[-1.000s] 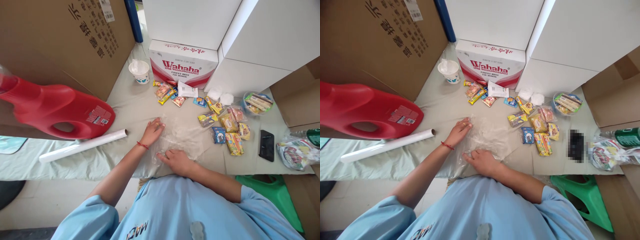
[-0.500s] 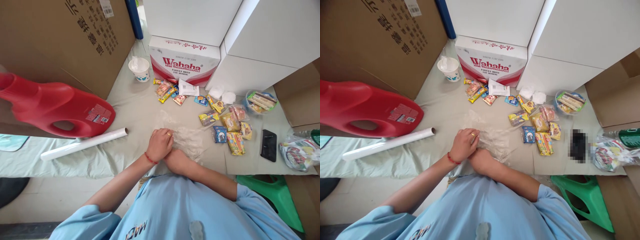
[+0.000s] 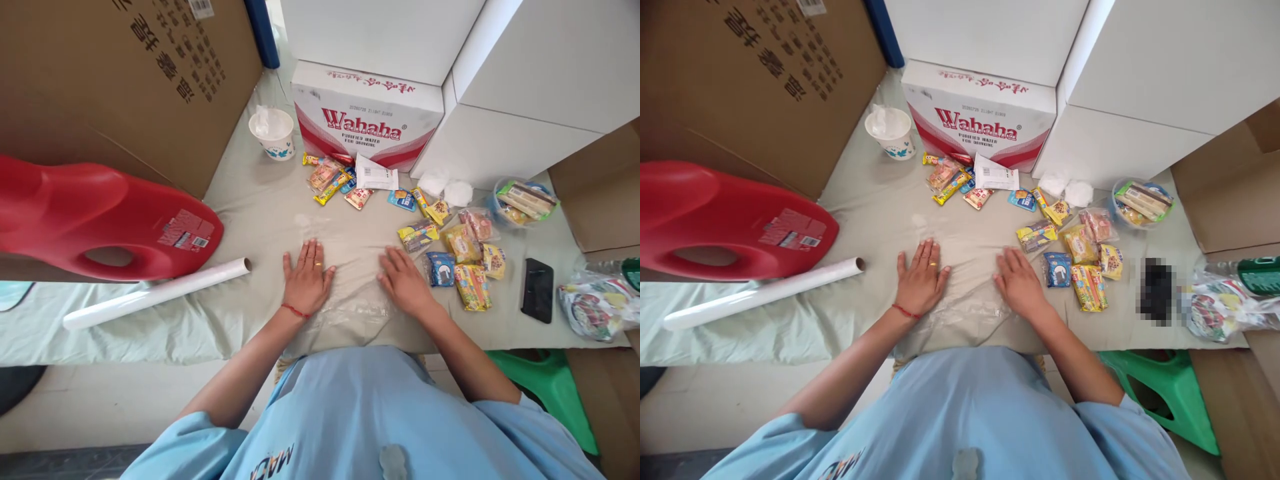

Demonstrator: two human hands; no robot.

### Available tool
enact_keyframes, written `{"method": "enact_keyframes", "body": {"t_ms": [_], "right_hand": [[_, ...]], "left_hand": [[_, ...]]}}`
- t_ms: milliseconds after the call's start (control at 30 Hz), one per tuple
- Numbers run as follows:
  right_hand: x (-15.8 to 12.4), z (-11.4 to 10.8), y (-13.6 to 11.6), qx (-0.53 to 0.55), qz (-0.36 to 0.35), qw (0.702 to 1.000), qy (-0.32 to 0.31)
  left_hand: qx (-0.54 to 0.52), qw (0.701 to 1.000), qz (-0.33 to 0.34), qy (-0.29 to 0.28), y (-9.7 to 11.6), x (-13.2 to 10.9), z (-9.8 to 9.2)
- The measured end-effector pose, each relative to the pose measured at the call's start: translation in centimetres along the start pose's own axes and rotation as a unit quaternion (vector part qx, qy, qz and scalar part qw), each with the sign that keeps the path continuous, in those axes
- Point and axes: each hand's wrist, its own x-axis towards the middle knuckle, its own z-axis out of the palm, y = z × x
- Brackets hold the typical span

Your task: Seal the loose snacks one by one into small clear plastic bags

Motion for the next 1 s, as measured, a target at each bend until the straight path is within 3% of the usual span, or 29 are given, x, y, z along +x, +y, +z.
{"method": "enact_keyframes", "body": {"t_ms": [67,133,267,400,500,567,667,767,900,1000], "right_hand": [[0.4,0.0,0.0,0.004,0.032,0.999,0.042],[0.9,0.0,-1.1,0.022,-0.002,0.998,0.052],[1.9,0.5,-3.0,0.037,-0.113,0.993,-0.017],[4.1,-0.8,-1.8,0.014,-0.094,0.992,-0.080],[7.9,-3.7,-1.0,-0.027,-0.029,0.994,-0.103],[11.7,-5.4,-1.3,-0.068,-0.014,0.995,-0.076],[18.1,-5.9,-2.8,-0.113,-0.074,0.990,-0.040],[23.3,-4.2,-4.4,-0.140,-0.148,0.978,-0.050],[25.7,-2.5,-5.7,-0.183,-0.158,0.968,-0.072],[26.4,-3.6,-6.2,-0.193,-0.162,0.964,-0.086]], "left_hand": [[0.008,1.000,-0.005,-0.001,-0.1,0.1,0.1],[0.008,1.000,0.003,-0.005,-0.2,0.2,0.0],[0.005,1.000,0.007,-0.010,-1.0,0.7,-0.6],[0.017,1.000,0.010,-0.022,-2.2,1.1,-0.9],[0.024,0.999,0.012,-0.029,-2.6,1.1,-0.8],[0.023,0.999,0.012,-0.032,-2.6,1.0,-0.7],[0.019,0.999,0.012,-0.036,-2.4,1.1,-0.8],[0.016,0.999,0.011,-0.036,-2.4,1.2,-0.9],[0.015,0.999,0.019,-0.031,-2.6,1.0,-0.9],[0.018,0.999,0.022,-0.027,-2.7,0.9,-0.9]]}}
